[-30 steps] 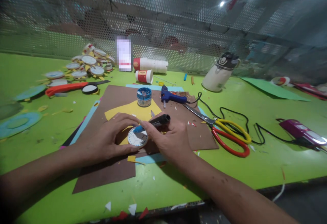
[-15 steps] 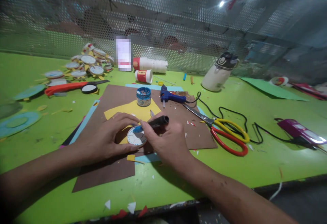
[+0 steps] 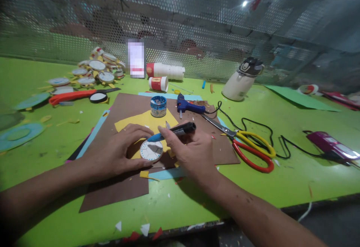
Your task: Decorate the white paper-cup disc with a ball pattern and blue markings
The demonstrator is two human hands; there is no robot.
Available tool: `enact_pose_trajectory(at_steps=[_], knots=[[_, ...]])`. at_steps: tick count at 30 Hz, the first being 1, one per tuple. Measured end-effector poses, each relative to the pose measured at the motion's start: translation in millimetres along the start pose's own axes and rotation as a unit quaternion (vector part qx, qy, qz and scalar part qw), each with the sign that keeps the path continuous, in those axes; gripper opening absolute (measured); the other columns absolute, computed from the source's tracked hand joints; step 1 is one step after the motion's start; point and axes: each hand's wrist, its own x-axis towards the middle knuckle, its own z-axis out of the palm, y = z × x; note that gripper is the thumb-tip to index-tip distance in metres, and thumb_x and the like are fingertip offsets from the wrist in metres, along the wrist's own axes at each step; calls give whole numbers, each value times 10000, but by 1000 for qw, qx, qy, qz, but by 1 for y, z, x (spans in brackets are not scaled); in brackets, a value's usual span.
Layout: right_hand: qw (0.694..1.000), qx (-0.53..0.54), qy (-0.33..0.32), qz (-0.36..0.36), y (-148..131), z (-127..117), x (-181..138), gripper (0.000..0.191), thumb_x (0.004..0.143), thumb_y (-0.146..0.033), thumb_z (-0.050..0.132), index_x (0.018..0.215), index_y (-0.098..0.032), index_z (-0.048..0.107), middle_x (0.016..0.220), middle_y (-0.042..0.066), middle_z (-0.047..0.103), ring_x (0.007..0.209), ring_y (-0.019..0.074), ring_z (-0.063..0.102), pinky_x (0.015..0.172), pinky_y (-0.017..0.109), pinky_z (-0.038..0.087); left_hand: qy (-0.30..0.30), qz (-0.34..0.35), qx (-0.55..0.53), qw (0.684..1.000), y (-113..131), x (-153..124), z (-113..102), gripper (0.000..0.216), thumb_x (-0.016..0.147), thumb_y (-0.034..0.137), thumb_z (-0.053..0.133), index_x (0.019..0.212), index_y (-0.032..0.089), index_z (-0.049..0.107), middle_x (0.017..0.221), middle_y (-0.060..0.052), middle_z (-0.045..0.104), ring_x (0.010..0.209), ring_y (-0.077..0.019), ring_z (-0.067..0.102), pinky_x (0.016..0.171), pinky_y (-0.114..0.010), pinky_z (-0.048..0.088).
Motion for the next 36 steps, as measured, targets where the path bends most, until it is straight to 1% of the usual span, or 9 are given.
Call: enact_pose_trajectory(at_steps=[3, 6, 11, 13, 17, 23, 27, 33, 36], knots=[[1000, -22, 20, -8, -5, -3, 0, 420, 792, -474, 719, 510, -194, 582, 462, -19, 549, 417, 105, 481, 416, 243, 403, 0, 1, 0, 1000, 0, 0, 1, 423, 754, 420, 758, 1099, 212, 627, 1249, -115, 612, 1185, -327, 539, 1002, -519, 448], [999, -19, 5, -31, -4, -5, 1, 298, 818, -406, 702, 623, -193, 628, 498, -21, 577, 447, 117, 518, 441, 244, 434, 6, 3, -1, 1000, 0, -1, 0, 427, 750, 426, 762, 1094, 212, 627, 1247, -113, 613, 1179, -326, 540, 996, -519, 451], [997, 63, -34, -22, -2, -6, 0, 134, 838, -320, 680, 857, -189, 700, 533, -41, 591, 445, 111, 535, 424, 229, 432, 5, 0, -3, 1000, 1, -1, -1, 433, 744, 426, 767, 1097, 217, 628, 1234, -104, 616, 1162, -327, 553, 984, -520, 457], [995, 91, -43, -5, -3, -7, 0, 125, 834, -306, 689, 857, -185, 710, 514, -45, 583, 436, 102, 524, 426, 220, 427, 2, -2, -3, 1000, 1, -1, -1, 426, 749, 428, 766, 1093, 215, 631, 1235, -105, 615, 1167, -330, 549, 981, -519, 456], [984, 143, -101, 22, -2, -12, 5, 142, 856, -321, 682, 859, -180, 702, 487, -49, 569, 439, 102, 520, 446, 221, 435, 7, -9, -3, 1000, 1, -1, 0, 449, 737, 441, 779, 1091, 211, 624, 1238, -102, 615, 1171, -335, 543, 982, -519, 452], [962, 205, -169, 64, 4, -16, 9, 105, 826, -254, 697, 907, -186, 686, 572, -47, 581, 515, 100, 542, 502, 222, 451, 4, -27, -4, 1000, 2, -1, 1, 548, 731, 469, 778, 1166, 199, 582, 1243, -112, 605, 1165, -336, 543, 976, -512, 452], [968, 172, -164, 83, 1, -14, 9, 97, 828, -236, 669, 898, -172, 644, 512, -66, 545, 459, 93, 519, 465, 214, 454, -10, -32, 4, 999, 5, -2, -2, 652, 724, 576, 750, 1207, 174, 577, 1239, -140, 597, 1150, -358, 538, 967, -537, 448], [978, 109, -168, 64, -5, -7, 7, 127, 864, -288, 638, 878, -169, 595, 488, -62, 574, 415, 91, 536, 424, 200, 467, -19, 4, 9, 1000, 7, -5, -5, 501, 784, 411, 709, 1219, 186, 607, 1269, -119, 589, 1183, -345, 519, 994, -539, 436], [977, 110, -177, 50, -4, -6, 6, 119, 871, -279, 636, 884, -173, 585, 493, -66, 582, 414, 91, 557, 426, 198, 482, -15, 10, 6, 1000, 5, -5, -4, 470, 792, 403, 716, 1210, 208, 627, 1285, -110, 579, 1205, -336, 513, 1011, -521, 432]])
